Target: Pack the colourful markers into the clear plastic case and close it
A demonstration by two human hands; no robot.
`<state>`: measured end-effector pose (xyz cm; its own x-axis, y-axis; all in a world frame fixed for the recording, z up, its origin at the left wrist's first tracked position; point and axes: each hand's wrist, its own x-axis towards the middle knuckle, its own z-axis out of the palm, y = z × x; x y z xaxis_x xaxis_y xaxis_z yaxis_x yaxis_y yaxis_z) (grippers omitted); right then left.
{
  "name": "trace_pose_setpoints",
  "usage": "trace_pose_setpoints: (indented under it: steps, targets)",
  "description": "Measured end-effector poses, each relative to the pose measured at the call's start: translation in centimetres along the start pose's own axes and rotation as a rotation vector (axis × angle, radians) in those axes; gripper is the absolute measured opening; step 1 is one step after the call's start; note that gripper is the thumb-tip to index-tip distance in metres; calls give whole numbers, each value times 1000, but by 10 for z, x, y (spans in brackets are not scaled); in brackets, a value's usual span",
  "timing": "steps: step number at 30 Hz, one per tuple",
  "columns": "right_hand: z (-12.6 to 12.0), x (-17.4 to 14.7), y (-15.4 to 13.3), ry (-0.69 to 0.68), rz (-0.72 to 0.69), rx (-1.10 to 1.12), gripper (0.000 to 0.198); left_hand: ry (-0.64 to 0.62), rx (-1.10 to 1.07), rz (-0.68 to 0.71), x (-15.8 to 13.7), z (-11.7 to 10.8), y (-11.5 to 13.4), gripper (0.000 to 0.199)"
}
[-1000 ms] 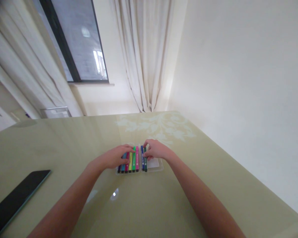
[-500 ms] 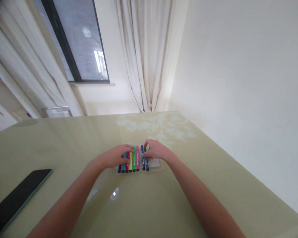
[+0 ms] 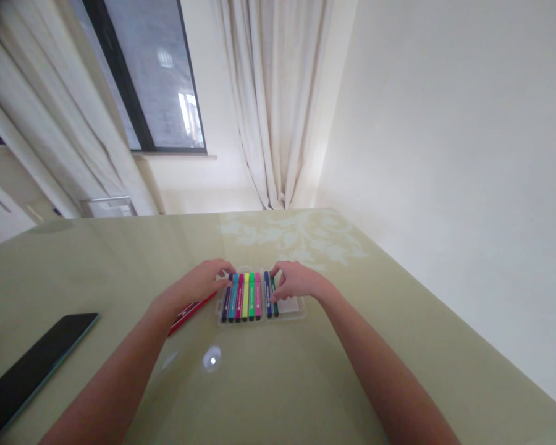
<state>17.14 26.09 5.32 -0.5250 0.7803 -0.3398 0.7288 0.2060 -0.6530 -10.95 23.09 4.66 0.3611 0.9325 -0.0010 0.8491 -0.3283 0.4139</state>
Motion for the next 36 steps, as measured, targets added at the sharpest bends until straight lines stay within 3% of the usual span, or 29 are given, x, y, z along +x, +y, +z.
trace_pose_setpoints:
  steps: [3,6,12,24,27,30,33,36]
  targets:
    - [0,-1,-1,-14,-24,-40,70,36,102,-203,-6,-7,-20,25]
    - [4,2,0,6,-48,-121,68,-30,98,-279,-9,-7,-37,32]
    - [6,5,6,92,-20,-249,73,-74,47,-283,-7,-2,-49,26]
    - [4,0,-2,109,3,-379,73,-30,-65,-298,-8,-9,-47,25]
    - [2,-2,-10,173,-32,-330,55,32,-231,-283,-11,-21,-39,29]
    - [6,-3,-22,289,-130,-167,35,82,-577,-230,-12,-30,-16,40]
    - [16,-2,-37,288,-261,97,35,84,-925,-159,-10,-29,12,41]
    - [28,0,-47,247,-323,364,37,126,-1142,-96,-3,-19,36,38]
